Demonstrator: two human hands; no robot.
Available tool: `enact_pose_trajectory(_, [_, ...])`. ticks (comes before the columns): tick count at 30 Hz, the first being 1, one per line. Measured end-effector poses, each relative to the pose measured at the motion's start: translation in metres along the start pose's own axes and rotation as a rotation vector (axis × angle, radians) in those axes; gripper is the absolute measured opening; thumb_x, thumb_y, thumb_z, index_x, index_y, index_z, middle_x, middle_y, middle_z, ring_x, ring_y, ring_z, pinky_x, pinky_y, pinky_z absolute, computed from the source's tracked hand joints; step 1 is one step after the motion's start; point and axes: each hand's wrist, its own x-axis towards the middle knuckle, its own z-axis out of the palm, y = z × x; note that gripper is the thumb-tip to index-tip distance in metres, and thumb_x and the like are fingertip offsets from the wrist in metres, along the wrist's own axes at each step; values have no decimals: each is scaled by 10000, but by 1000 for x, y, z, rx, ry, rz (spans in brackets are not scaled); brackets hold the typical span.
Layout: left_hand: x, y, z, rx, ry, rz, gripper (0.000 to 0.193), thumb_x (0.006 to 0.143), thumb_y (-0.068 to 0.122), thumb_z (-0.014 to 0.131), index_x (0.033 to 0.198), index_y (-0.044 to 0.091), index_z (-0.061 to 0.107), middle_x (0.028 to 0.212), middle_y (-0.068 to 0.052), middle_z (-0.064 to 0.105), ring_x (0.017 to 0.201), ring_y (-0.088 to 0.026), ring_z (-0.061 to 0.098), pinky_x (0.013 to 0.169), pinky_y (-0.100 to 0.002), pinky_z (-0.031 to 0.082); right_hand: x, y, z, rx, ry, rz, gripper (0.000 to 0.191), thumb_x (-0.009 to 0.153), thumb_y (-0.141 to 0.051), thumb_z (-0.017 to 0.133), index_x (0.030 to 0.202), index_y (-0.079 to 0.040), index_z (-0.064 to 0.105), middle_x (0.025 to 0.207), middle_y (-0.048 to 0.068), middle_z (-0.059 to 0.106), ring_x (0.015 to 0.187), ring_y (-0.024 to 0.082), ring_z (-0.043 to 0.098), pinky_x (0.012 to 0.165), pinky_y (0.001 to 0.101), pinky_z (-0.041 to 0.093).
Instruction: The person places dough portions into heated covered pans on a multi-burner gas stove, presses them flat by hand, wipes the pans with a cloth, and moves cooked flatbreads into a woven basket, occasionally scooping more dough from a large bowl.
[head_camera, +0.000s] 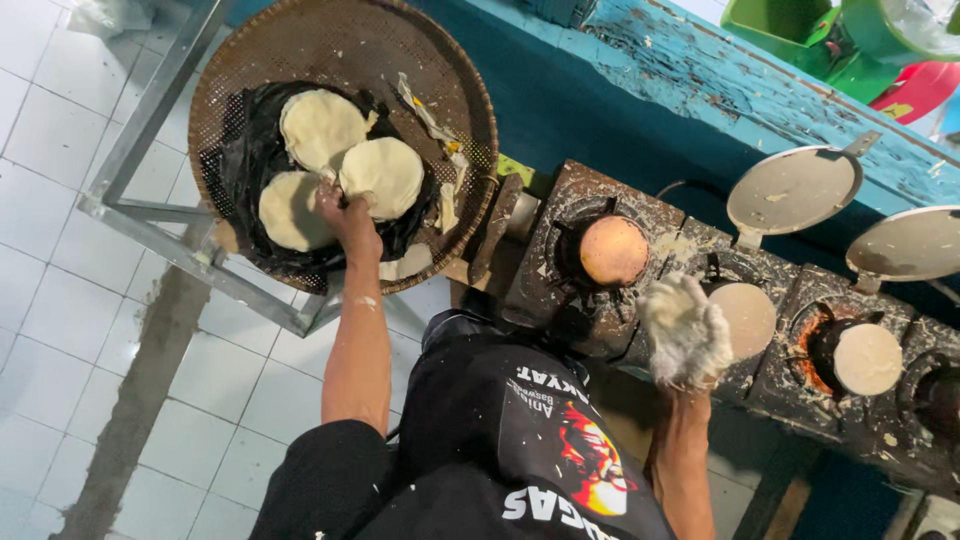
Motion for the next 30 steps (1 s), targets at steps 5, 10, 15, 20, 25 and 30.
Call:
enact_pose_trajectory(5, [0, -3, -1, 287, -103, 180, 727, 781, -68, 586, 1477, -82, 378, 1449, -220, 495, 1390, -350, 482, 1221, -406, 332, -9, 5, -7, -178, -188, 52, 500, 1000, -381, 588, 1328, -5, 613, 1414, 195, 580, 1334, 396, 552, 1164, 615, 438])
enact_pose_trajectory(10, [-15, -5, -1, 741, -71, 444, 760, 806, -21, 644, 1506, -75, 351, 1501, -303, 399, 1428, -451, 387, 1236, -492, 275, -3, -1, -24, -5, -68, -109, 515, 1159, -388, 481, 1433, 46, 526, 1472, 231, 509, 1322, 360, 514, 1133, 455, 440])
enact_pose_trajectory(15, [-45, 5, 8, 938, -185, 416, 683, 923, 104, 680, 1534, 13, 387, 1575, -366, 313, 1482, -504, 300, 1212, -527, 292, -13, -21, -37, -596, 155, 134, 681, 981, -492, 553, 1438, 12, 582, 1517, 183, 565, 1363, 297, 584, 1155, 427, 450])
enact_pose_trajectory(20, [-71, 3, 24, 967, -688, 458, 799, 983, 343, 593, 1637, 5, 281, 1597, -323, 382, 1474, -500, 323, 1234, -608, 207, -2, -31, -62, -561, 200, -77, 641, 1128, -501, 568, 1472, 38, 533, 1297, 215, 634, 1112, 315, 635, 988, 505, 481])
enact_pose_trajectory(25, [-84, 6, 29, 1157, -688, 458, 802, 965, 489, 623, 1559, 13, 371, 1559, -301, 391, 1446, -496, 344, 1175, -609, 211, 38, -22, -122, -668, 414, -128, 508, 1139, -365, 611, 1407, 66, 603, 1208, 151, 642, 966, 234, 565, 837, 377, 435])
enact_pose_trajectory(30, [-117, -3, 46, 750, -709, 580, 603, 1084, 416, 566, 1542, 47, 436, 1581, -246, 463, 1439, -411, 480, 1208, -516, 396, 64, -16, -145, -1807, -4, -334, 278, 1079, -232, 540, 1190, -66, 733, 1323, 128, 727, 1273, 251, 679, 1101, 371, 530])
